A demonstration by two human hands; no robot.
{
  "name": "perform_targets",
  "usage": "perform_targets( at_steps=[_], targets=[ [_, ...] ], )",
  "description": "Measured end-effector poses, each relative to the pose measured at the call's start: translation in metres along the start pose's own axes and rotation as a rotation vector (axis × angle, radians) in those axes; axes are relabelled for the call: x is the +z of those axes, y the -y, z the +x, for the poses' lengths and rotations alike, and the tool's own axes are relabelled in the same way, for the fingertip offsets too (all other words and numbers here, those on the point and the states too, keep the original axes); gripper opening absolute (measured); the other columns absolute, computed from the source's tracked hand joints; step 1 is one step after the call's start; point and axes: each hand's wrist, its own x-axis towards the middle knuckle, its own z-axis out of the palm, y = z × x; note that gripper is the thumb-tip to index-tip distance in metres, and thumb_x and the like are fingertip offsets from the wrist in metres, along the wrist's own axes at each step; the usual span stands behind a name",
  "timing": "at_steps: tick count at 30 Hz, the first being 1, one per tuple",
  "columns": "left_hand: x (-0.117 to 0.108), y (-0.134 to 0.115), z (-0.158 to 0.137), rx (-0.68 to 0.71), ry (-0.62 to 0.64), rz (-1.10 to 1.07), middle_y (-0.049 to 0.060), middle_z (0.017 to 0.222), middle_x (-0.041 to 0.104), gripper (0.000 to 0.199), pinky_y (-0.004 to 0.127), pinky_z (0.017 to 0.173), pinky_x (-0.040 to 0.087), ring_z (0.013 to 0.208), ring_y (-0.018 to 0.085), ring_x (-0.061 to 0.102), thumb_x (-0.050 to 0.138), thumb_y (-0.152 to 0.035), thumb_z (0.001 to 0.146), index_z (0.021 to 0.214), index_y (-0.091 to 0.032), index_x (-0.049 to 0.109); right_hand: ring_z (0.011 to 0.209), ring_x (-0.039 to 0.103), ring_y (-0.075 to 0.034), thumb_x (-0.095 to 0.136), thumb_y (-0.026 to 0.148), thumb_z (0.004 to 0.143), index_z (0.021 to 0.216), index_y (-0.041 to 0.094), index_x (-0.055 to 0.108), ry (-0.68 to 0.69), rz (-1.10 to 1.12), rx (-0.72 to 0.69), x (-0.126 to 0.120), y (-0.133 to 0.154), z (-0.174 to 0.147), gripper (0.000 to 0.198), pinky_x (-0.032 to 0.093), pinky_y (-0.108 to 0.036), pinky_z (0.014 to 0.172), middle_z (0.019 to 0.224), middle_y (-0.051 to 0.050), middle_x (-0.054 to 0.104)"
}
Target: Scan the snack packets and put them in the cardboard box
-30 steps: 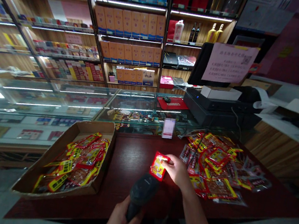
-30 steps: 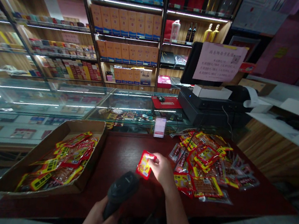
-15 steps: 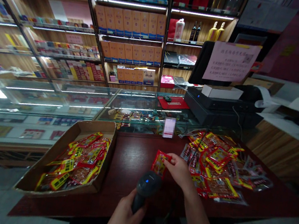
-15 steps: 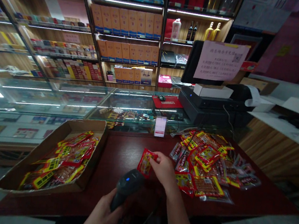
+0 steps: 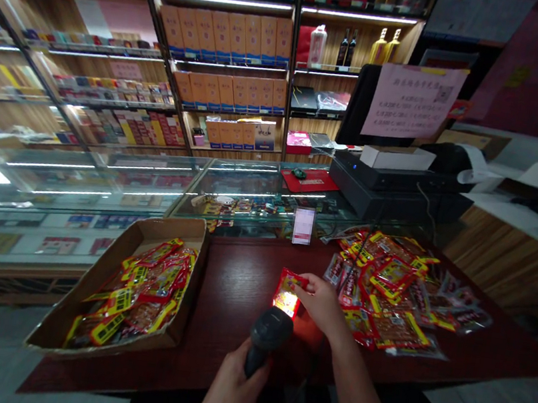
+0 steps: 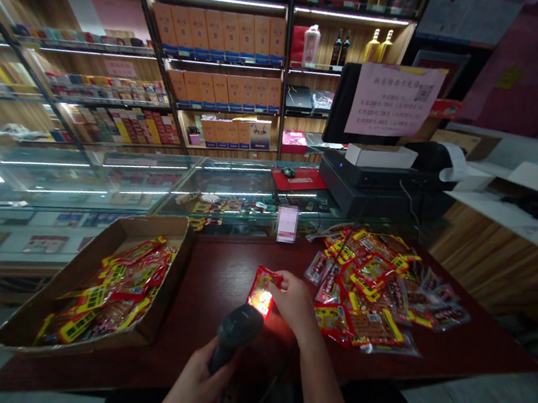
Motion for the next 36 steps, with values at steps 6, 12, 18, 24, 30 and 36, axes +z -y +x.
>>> perform_targets(
  at_steps=[6,12,18,24,30,36],
  targets=[
    [0.002,0.007,0.002,0.012,-0.014,0.033,-0.007,0.052,0.051,0.028,0.021,0.046,0.039,0.044,0.011,0.045,0.065,-0.037,0.082,0.099,-0.014,0.067,0.082,0.074,-0.022,0.065,0.035,0.081,0.1,0.022,0.07,-0.03,-0.091,-0.053,0.0,0.006,-0.005,0.023,0.057,-0.03,0.07,0.089,-0.004,0.079],
    [0.001,0.007,0.003,-0.009,-0.042,0.106,-0.009,0.049,0.048,0.022,0.02,0.045,0.036,0.042,0.01,0.043,0.066,-0.035,0.081,0.092,-0.016,0.066,0.078,0.074,-0.021,0.068,0.029,0.08,0.099,0.024,0.07,-0.069,-0.068,-0.034,0.002,0.004,-0.006,0.02,0.057,-0.03,0.07,0.087,-0.001,0.078],
    [0.003,0.004,0.004,-0.042,0.008,0.098,-0.009,0.05,0.049,0.021,0.02,0.041,0.034,0.04,0.009,0.043,0.066,-0.033,0.08,0.094,-0.017,0.063,0.088,0.074,-0.022,0.068,0.027,0.079,0.1,0.023,0.072,-0.075,-0.098,-0.093,0.001,0.006,-0.008,0.022,0.056,-0.033,0.08,0.094,-0.004,0.078],
    [0.002,0.004,-0.002,-0.127,-0.067,-0.005,-0.011,0.047,0.047,0.025,0.018,0.034,0.031,0.034,0.009,0.042,0.062,-0.04,0.079,0.093,-0.019,0.056,0.086,0.073,-0.022,0.066,0.031,0.08,0.096,0.022,0.069,-0.147,0.025,-0.089,0.005,0.004,-0.001,0.019,0.056,-0.033,0.077,0.091,-0.003,0.077],
    [-0.006,0.025,0.007,-0.179,-0.169,-0.148,-0.01,0.049,0.052,0.036,0.02,0.032,0.036,0.031,0.01,0.044,0.06,-0.045,0.075,0.098,-0.017,0.054,0.075,0.071,-0.02,0.074,0.038,0.072,0.103,0.022,0.062,0.088,0.491,0.066,0.08,0.033,0.016,0.038,0.058,-0.029,0.058,0.093,-0.001,0.073],
    [-0.01,0.037,0.014,-0.128,-0.144,-0.19,-0.008,0.049,0.054,0.026,0.02,0.033,0.038,0.033,0.01,0.047,0.06,-0.039,0.077,0.092,-0.018,0.054,0.086,0.072,-0.02,0.07,0.028,0.077,0.112,0.023,0.059,0.365,0.461,0.044,0.192,0.078,0.031,0.037,0.063,-0.035,0.066,0.112,-0.004,0.069]
  ],
)
